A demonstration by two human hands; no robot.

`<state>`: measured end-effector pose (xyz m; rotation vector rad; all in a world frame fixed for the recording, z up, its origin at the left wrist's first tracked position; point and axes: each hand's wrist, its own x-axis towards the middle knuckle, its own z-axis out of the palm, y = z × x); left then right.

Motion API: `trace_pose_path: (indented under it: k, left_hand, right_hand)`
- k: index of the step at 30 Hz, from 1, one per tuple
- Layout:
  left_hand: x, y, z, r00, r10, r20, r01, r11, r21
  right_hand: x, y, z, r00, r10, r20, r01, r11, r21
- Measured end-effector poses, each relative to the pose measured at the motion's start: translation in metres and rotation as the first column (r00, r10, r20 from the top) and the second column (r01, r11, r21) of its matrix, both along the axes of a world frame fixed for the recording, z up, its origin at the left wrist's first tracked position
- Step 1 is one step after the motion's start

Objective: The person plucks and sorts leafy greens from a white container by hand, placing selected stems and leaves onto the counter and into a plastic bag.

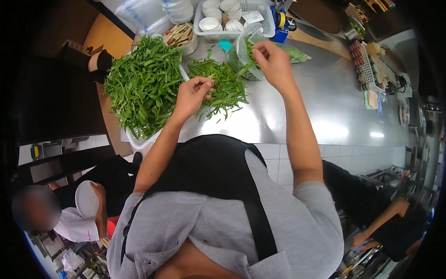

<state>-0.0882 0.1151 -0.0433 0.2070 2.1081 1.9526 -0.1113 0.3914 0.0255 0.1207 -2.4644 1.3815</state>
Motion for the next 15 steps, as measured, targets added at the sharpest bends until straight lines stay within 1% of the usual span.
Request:
trace_pose_path:
  k: [1,2,5,6,9,12,15]
  left_hand:
    - [0.001,-0.001,-0.002,1.000,-0.005,-0.014,0.005,1.000,-0.008]
    - [0.002,-0.002,-0.004,1.000,-0.005,-0.020,0.004,1.000,-0.004]
    - [0.004,-0.004,-0.006,1.000,0.011,-0.027,-0.011,1.000,0.022]
    - [0.006,-0.004,-0.006,1.000,0.021,-0.011,-0.020,0.999,0.033]
    - [0.008,-0.004,-0.005,1.000,0.025,-0.008,-0.025,0.999,0.026]
    - [0.009,-0.003,-0.002,0.998,0.047,0.029,-0.050,0.993,0.103]
    - [0.029,-0.013,0.022,0.981,0.137,-0.137,-0.124,0.987,0.100]
  right_hand:
    - [-0.014,0.006,-0.007,1.000,0.003,0.026,-0.008,0.985,0.172]
    - [-0.026,0.012,-0.013,0.999,0.003,0.050,-0.020,0.941,0.339]
    - [-0.051,0.039,-0.024,0.995,-0.044,-0.085,0.072,0.927,0.367]
    - [-0.053,0.043,-0.019,0.989,-0.088,-0.115,0.123,0.928,0.352]
    - [-0.054,0.053,-0.006,0.981,-0.144,-0.130,0.174,0.951,0.257]
    - [-0.038,0.050,0.012,0.976,-0.099,-0.196,0.146,0.958,0.246]
    - [-0.001,0.033,0.047,0.967,-0.159,-0.199,0.185,0.975,0.122]
